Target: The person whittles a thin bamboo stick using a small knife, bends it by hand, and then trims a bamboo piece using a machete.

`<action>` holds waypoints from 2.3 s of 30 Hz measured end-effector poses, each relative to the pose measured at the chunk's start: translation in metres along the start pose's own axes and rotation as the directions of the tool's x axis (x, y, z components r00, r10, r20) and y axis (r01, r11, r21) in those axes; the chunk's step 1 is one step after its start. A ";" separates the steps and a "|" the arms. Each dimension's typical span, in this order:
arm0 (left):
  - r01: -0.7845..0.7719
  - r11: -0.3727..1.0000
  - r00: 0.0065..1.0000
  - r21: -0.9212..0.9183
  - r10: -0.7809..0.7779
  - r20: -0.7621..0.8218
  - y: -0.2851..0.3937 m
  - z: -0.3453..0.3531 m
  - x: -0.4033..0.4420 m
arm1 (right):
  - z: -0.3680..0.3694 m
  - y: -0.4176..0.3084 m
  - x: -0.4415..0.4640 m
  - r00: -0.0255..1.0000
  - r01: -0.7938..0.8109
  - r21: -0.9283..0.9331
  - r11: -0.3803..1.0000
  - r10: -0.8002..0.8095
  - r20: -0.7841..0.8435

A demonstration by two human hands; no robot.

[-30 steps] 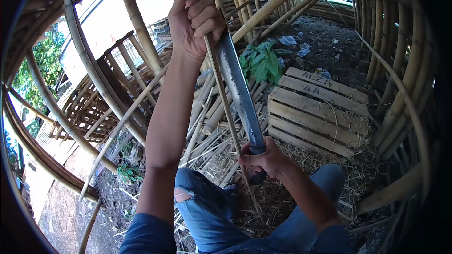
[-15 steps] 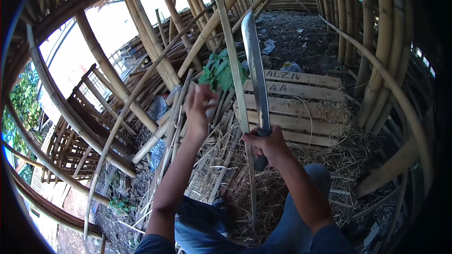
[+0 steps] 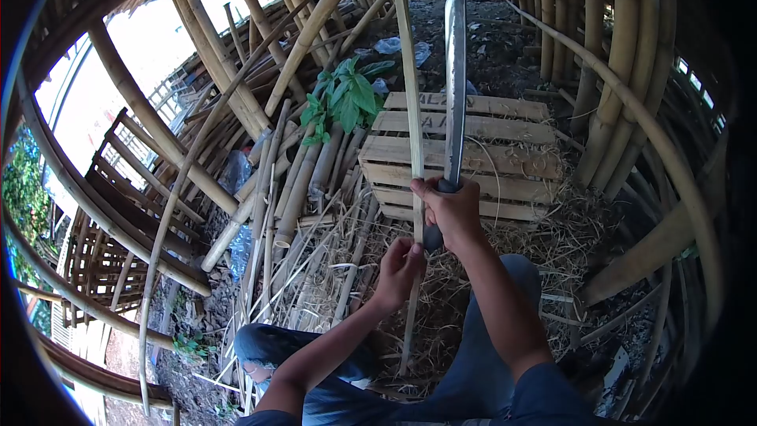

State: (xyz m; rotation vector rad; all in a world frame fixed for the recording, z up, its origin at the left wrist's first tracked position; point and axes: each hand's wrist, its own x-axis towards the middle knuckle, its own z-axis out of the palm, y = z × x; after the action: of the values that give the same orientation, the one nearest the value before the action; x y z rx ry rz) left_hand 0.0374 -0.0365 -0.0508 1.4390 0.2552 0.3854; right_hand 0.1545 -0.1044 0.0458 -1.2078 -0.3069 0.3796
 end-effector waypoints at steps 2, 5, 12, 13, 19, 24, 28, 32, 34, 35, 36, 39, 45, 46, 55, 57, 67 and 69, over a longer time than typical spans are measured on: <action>-0.029 0.988 0.999 -0.152 0.027 -0.017 -0.001 0.002 0.014 | -0.005 -0.003 0.003 0.999 0.033 0.033 0.999 -0.032 -0.022; 0.009 0.980 1.000 -0.198 -0.013 -0.017 0.035 -0.005 0.041 | -0.017 -0.002 0.009 0.990 0.134 0.087 0.987 -0.129 -0.062; 0.132 0.968 0.983 -0.214 -0.099 0.157 0.141 -0.016 0.075 | -0.050 0.004 0.021 0.956 0.291 0.265 0.919 -0.268 -0.120; 0.173 0.958 0.979 -0.227 -0.143 0.145 0.150 -0.018 0.073 | -0.054 0.004 0.021 0.951 0.307 0.214 0.927 -0.289 -0.112; 0.190 0.943 0.964 -0.274 -0.127 0.233 0.168 -0.031 0.052 | -0.056 -0.002 0.006 0.936 0.353 -0.009 0.936 -0.353 -0.013; 0.220 0.929 0.969 -0.296 -0.173 0.175 0.160 -0.017 0.022 | -0.042 0.006 -0.010 0.958 0.282 -0.108 0.953 -0.273 0.089; 0.302 0.941 0.947 -0.151 -0.278 0.158 0.132 0.006 -0.003 | -0.016 0.001 -0.026 0.960 0.084 0.091 0.992 -0.105 0.261; 0.281 0.951 0.948 -0.127 -0.254 0.194 0.109 0.003 -0.008 | -0.007 -0.002 -0.027 0.980 -0.005 0.063 0.998 -0.007 0.197; 0.317 0.942 0.940 -0.106 -0.298 0.163 0.100 -0.011 -0.015 | -0.010 0.002 -0.017 0.979 0.061 0.016 0.998 -0.063 0.194; 0.292 0.955 0.954 -0.040 -0.288 0.084 0.094 -0.021 -0.023 | -0.012 -0.001 -0.014 0.983 0.048 0.007 0.999 -0.049 0.178; 0.267 0.963 0.963 0.028 -0.268 0.009 0.089 -0.029 -0.032 | -0.016 -0.001 -0.010 0.984 0.034 0.001 0.999 -0.034 0.174; 0.385 0.918 0.893 0.098 -0.397 0.210 0.064 -0.054 -0.089 | -0.026 0.006 0.005 0.987 0.053 0.049 0.997 -0.060 0.152; 0.609 0.774 0.756 -0.175 -0.499 0.425 0.062 -0.049 -0.175 | -0.039 0.005 0.018 0.992 0.062 0.088 0.994 -0.072 0.108; 0.589 0.794 0.779 -0.148 -0.510 0.365 0.068 -0.048 -0.176 | -0.039 0.003 0.019 0.990 0.078 0.107 0.991 -0.090 0.112; 0.509 0.832 0.861 -0.222 -0.489 0.142 0.066 -0.044 -0.176 | -0.045 0.012 0.027 0.990 0.081 0.151 0.985 -0.097 0.098; 0.459 0.837 0.885 -0.299 -0.458 0.077 0.074 -0.050 -0.162 | -0.047 0.016 0.029 0.979 0.055 0.207 0.977 -0.093 0.179; 0.320 0.798 0.933 -0.510 -0.360 0.022 0.074 -0.037 -0.113 | 0.014 0.031 -0.073 0.877 -0.061 -0.216 0.974 0.155 0.454; 0.358 0.801 0.923 -0.480 -0.382 0.052 0.077 -0.025 -0.111 | 0.024 0.031 -0.080 0.862 -0.101 -0.243 0.965 0.207 0.464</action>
State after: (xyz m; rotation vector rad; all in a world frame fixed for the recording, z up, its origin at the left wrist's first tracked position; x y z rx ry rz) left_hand -0.0819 -0.0519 0.0155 0.8578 0.4389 0.1418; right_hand 0.0684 -0.1101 0.0221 -1.3391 -0.7026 0.8145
